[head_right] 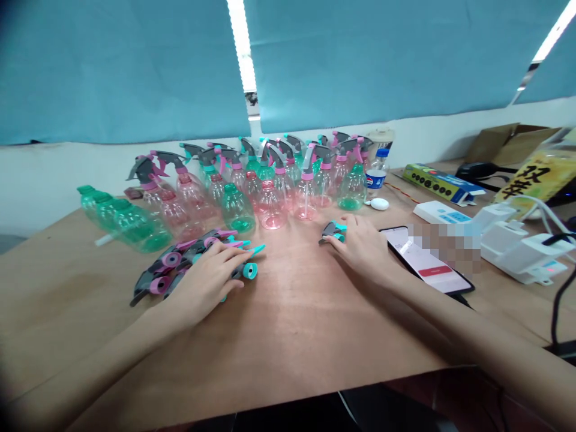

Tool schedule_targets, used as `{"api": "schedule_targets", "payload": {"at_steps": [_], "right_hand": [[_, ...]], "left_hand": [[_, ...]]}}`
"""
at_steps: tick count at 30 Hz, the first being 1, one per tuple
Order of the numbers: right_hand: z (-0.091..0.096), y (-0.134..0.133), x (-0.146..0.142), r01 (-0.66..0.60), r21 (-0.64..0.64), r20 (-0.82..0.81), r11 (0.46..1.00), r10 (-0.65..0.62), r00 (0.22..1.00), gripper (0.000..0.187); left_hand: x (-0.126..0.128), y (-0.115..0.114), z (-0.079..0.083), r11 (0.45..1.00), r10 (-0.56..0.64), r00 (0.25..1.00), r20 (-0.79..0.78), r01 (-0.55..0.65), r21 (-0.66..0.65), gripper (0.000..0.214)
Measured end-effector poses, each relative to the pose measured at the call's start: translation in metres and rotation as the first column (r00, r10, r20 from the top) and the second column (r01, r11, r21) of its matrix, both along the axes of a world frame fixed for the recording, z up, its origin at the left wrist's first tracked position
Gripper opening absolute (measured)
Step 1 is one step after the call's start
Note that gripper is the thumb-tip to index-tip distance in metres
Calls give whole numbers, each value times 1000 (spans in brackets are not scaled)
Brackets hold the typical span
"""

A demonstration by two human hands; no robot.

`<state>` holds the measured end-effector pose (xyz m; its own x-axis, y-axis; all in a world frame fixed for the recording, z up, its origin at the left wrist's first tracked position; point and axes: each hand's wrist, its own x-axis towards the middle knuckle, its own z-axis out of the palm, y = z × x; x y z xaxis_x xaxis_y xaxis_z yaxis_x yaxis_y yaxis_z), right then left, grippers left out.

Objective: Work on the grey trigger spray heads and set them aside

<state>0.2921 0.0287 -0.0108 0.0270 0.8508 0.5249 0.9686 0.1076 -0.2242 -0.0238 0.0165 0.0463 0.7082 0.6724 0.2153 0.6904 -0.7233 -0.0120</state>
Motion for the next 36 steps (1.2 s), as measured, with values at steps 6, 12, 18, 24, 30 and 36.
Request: {"api": "schedule_targets", "payload": {"at_steps": [6, 12, 18, 24, 30, 36], "right_hand": [[11, -8, -5, -139, 108, 23, 984, 137, 990, 44], [22, -29, -28, -449, 177, -83, 876, 468, 880, 12], [18, -35, -59, -658, 316, -1, 684, 693, 720, 4], [8, -28, -66, -686, 316, 126, 656, 687, 715, 13], [4, -34, -71, -576, 300, 168, 760, 553, 816, 26], [1, -44, -80, -550, 249, 97, 797, 544, 833, 33]], "left_hand": [[12, 12, -11, 999, -44, 997, -65, 44, 11, 35], [33, -2, -15, 991, -10, 977, 214, 39, -129, 17], [57, -17, -36, 961, 76, 844, 532, 79, -264, 28], [66, -13, -47, 931, 129, 777, 617, 119, -345, 26], [64, -12, -49, 895, 232, 734, 638, 96, -436, 30], [62, -12, -52, 875, 277, 716, 640, 87, -476, 30]]}}
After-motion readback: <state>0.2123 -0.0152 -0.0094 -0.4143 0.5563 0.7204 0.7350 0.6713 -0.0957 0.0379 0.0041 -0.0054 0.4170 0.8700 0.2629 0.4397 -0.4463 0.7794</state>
